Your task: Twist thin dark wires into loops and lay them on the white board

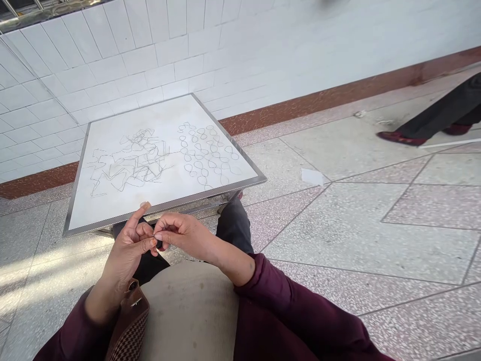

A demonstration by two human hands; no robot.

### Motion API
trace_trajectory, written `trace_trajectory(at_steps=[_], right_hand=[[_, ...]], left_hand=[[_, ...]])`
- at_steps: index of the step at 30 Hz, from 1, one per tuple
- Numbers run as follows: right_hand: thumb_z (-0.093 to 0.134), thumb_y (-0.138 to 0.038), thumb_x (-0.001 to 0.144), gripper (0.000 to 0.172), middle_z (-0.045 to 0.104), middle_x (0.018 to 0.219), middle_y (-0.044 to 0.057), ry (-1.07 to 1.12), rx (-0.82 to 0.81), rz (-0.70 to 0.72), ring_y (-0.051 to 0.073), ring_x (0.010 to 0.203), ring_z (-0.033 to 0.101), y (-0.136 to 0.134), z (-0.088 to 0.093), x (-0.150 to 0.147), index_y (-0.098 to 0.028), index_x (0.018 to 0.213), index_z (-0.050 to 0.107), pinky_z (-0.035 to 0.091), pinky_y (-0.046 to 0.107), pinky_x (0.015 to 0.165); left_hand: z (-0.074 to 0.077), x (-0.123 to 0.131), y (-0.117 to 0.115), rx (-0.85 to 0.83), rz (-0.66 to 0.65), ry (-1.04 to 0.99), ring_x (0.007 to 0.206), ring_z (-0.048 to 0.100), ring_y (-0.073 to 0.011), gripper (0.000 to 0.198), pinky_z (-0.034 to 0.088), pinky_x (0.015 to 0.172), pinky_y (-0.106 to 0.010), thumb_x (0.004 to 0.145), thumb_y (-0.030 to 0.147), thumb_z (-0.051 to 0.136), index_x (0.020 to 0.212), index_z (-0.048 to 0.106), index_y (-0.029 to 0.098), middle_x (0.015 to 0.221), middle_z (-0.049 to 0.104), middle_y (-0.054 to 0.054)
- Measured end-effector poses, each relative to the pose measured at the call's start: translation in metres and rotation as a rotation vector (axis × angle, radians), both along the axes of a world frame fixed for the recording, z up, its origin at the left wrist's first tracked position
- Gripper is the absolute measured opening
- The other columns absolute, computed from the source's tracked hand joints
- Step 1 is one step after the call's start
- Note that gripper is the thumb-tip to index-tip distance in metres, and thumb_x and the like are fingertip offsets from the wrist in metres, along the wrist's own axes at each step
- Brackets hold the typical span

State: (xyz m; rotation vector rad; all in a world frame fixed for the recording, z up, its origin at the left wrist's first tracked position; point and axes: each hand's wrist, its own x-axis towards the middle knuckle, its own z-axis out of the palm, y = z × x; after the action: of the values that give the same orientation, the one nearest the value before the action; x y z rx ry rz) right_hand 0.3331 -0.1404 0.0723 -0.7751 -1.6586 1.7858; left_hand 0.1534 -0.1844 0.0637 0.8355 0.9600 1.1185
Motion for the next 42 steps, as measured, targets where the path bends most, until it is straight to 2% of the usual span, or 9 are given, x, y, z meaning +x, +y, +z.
trace_trajectory(at_steps=[5,10,14,22,27,32,37,42], right_hand=[[0.060,-0.027,0.090,0.014,0.068,0.071,-0.001,-0.025,0.021,-0.022,0.012,0.066,0.063,0.000,0.001,-0.001,-0.019,0.079,0.060,0.051,0.024,0.062],[0.060,-0.025,0.088,0.014,0.065,0.069,-0.001,-0.056,0.059,-0.033,0.012,0.063,0.061,-0.001,0.004,-0.002,-0.019,0.076,0.058,0.049,0.024,0.059],[0.059,-0.019,0.087,0.014,0.064,0.070,-0.002,-0.081,0.136,-0.041,0.011,0.062,0.060,-0.001,0.004,-0.002,-0.020,0.073,0.057,0.048,0.023,0.057],[0.058,-0.021,0.091,0.013,0.066,0.072,-0.001,-0.092,0.118,-0.036,0.012,0.067,0.063,-0.002,-0.004,-0.002,-0.020,0.078,0.061,0.051,0.024,0.063],[0.060,-0.021,0.090,0.016,0.065,0.073,-0.001,-0.083,0.201,-0.074,0.012,0.064,0.062,0.001,-0.010,-0.003,-0.020,0.074,0.062,0.051,0.024,0.060],[0.062,-0.020,0.088,0.014,0.065,0.071,-0.002,-0.092,0.261,-0.118,0.012,0.061,0.064,0.001,-0.018,-0.005,-0.022,0.074,0.063,0.052,0.026,0.061],[0.068,-0.028,0.085,0.008,0.068,0.070,-0.002,-0.022,0.110,-0.158,0.014,0.062,0.068,0.001,-0.026,-0.007,-0.022,0.084,0.063,0.055,0.029,0.064],[0.071,-0.034,0.085,0.017,0.071,0.071,0.000,0.075,-0.076,-0.055,0.015,0.068,0.069,0.003,-0.030,-0.004,-0.019,0.081,0.061,0.054,0.028,0.065]], left_hand=[[-0.002,0.003,-0.005,0.054,0.066,0.049,0.061,0.062,-0.0101,0.077,0.055,0.066,-0.028,0.075,0.023,0.081,0.143,0.045,0.027,0.078,0.062,0.005],[-0.006,0.002,-0.006,0.090,0.060,0.131,0.063,0.064,-0.0105,0.065,0.044,0.058,-0.022,0.081,0.025,0.077,0.140,0.049,0.026,0.076,0.062,0.004],[-0.008,0.001,-0.006,0.124,0.055,0.162,0.065,0.065,-0.0116,0.057,0.043,0.059,-0.023,0.087,0.031,0.070,0.140,0.049,0.025,0.077,0.062,0.003],[-0.008,0.000,-0.006,0.154,0.042,0.283,0.067,0.067,-0.0132,0.057,0.044,0.058,-0.023,0.088,0.031,0.069,0.141,0.049,0.026,0.078,0.061,0.003],[-0.011,0.001,-0.005,0.134,0.039,0.306,0.069,0.069,-0.0152,0.060,0.046,0.059,-0.025,0.089,0.034,0.067,0.143,0.044,0.026,0.082,0.061,0.002],[-0.008,0.003,-0.003,0.140,0.043,0.307,0.068,0.068,-0.0141,0.056,0.045,0.057,-0.024,0.088,0.031,0.068,0.140,0.049,0.027,0.080,0.062,0.002],[-0.008,0.004,-0.002,0.148,0.061,0.271,0.067,0.066,-0.0138,0.055,0.046,0.058,-0.024,0.087,0.029,0.069,0.138,0.051,0.026,0.076,0.064,0.002],[-0.009,0.000,-0.001,0.144,-0.012,0.303,0.066,0.065,-0.0138,0.055,0.044,0.057,-0.024,0.088,0.031,0.066,0.140,0.048,0.024,0.077,0.063,0.001]])
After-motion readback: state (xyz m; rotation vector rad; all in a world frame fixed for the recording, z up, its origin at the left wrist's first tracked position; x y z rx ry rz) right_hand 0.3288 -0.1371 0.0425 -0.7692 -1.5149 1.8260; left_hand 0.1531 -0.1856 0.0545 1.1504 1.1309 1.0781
